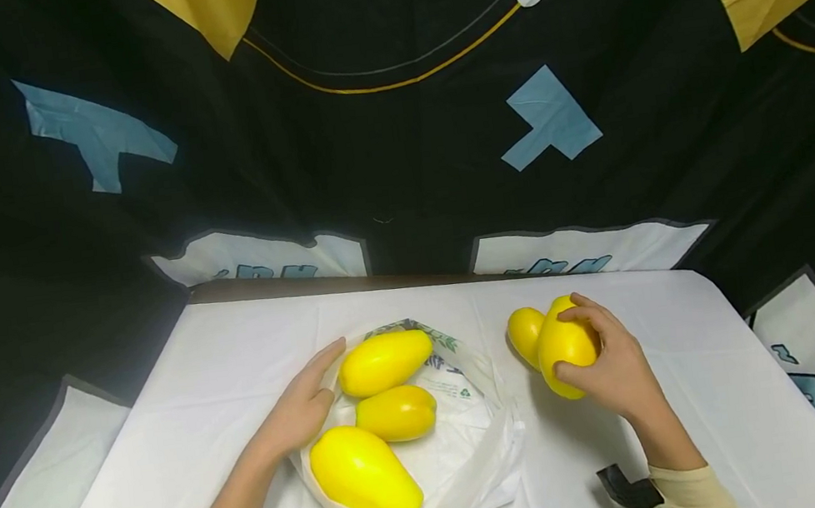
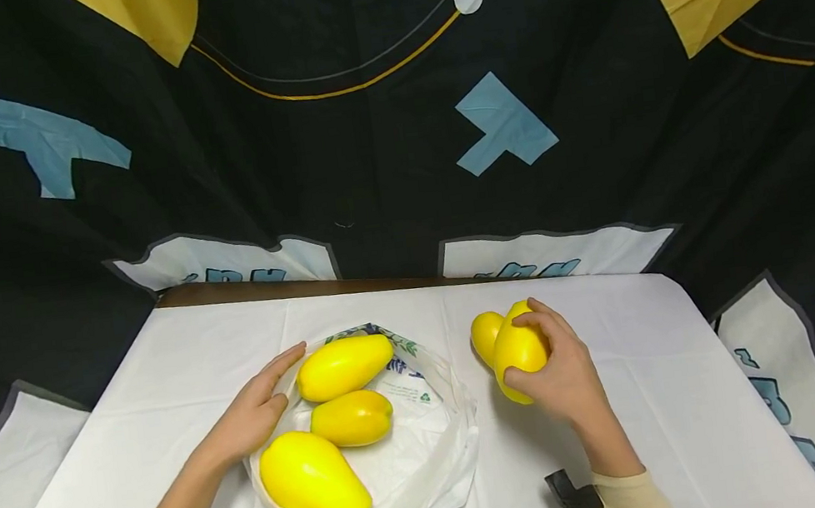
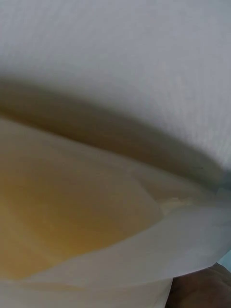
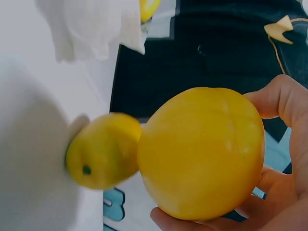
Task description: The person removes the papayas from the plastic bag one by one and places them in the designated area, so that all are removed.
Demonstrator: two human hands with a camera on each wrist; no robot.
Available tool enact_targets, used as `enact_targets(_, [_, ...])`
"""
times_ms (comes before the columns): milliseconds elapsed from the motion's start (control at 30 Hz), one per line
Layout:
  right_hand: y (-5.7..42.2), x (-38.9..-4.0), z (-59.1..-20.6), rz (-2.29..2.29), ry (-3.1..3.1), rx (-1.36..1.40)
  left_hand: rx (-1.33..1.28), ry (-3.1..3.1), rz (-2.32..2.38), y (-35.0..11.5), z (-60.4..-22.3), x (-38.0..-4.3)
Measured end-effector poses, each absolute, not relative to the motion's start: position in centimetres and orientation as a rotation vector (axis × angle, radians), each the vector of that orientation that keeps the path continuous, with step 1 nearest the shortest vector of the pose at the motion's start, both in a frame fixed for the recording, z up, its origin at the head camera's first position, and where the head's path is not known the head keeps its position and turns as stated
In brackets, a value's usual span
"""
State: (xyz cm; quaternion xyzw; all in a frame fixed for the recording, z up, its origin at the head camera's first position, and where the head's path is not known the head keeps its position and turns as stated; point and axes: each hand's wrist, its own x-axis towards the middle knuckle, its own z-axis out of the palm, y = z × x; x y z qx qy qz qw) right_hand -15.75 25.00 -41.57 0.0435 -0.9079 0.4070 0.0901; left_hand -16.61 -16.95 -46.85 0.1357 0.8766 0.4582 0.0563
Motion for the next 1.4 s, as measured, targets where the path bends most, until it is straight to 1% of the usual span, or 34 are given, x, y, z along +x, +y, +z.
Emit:
enact_targets(400, [27.4,-16.7,-42.6,1.193,-2.744,-0.027,0.435,2.667,1.400,-17.1,-46.6,-16.7])
enact_targets(833, [29.8,-17.3,-44.9,1.141,-2.879,-0.245,0.419,2.669,1.382,-17.1,-46.8,-16.6])
enact_targets(1400, [31.1,-17.6,-45.4,1.213,-2.923,-0.231,0.411,2.671,1.383,-16.9,-46.9,-16.3])
